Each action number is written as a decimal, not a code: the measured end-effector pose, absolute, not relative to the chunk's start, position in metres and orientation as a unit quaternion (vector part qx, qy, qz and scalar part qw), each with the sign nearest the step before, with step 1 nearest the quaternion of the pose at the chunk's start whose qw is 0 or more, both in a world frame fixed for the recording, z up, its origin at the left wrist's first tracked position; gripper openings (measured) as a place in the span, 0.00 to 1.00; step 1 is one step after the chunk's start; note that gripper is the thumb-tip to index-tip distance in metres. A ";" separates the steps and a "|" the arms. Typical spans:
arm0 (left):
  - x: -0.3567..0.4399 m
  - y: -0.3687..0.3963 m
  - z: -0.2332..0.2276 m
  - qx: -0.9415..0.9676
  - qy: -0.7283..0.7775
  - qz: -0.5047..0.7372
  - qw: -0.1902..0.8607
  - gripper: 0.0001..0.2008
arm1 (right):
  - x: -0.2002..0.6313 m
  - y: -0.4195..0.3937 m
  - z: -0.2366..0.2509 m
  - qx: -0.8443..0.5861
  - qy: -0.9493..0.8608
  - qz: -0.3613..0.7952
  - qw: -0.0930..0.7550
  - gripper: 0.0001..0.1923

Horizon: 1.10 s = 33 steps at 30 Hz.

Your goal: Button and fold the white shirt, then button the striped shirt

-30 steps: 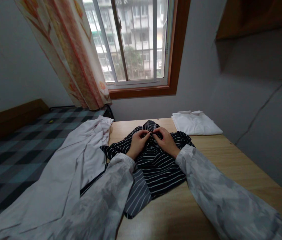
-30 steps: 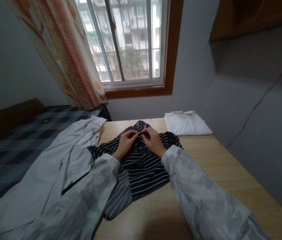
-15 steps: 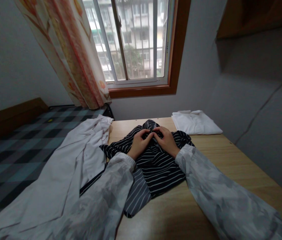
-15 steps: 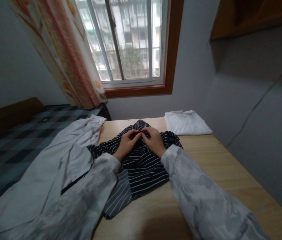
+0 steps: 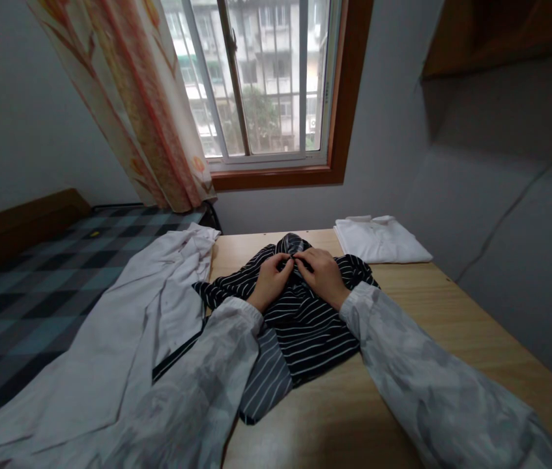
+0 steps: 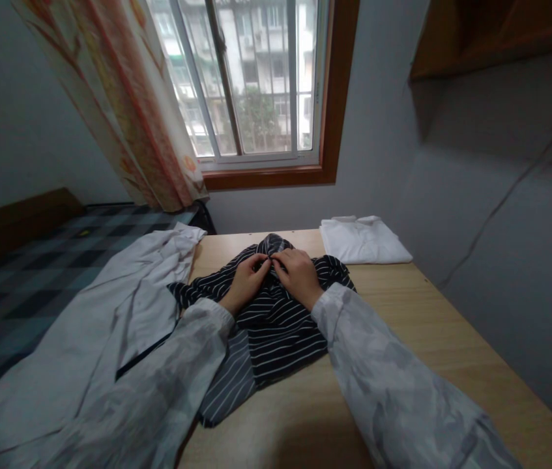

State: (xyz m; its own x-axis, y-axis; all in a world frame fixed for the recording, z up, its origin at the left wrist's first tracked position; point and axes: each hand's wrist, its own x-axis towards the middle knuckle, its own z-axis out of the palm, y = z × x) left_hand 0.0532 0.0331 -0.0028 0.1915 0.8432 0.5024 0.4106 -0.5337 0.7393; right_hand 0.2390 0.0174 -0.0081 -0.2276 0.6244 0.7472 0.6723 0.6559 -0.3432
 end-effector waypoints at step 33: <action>0.055 0.026 0.000 0.730 0.443 0.503 0.136 0.06 | 0.241 0.028 -0.013 -0.377 -0.726 0.134 0.559 0.09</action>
State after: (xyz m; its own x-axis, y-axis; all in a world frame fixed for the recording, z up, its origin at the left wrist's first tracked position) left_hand 0.0547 0.0261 -0.0003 0.1016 0.7831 0.6135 0.5085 -0.5710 0.6445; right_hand 0.2412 0.0278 -0.0132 -0.0896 0.6976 0.7108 0.3975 0.6794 -0.6167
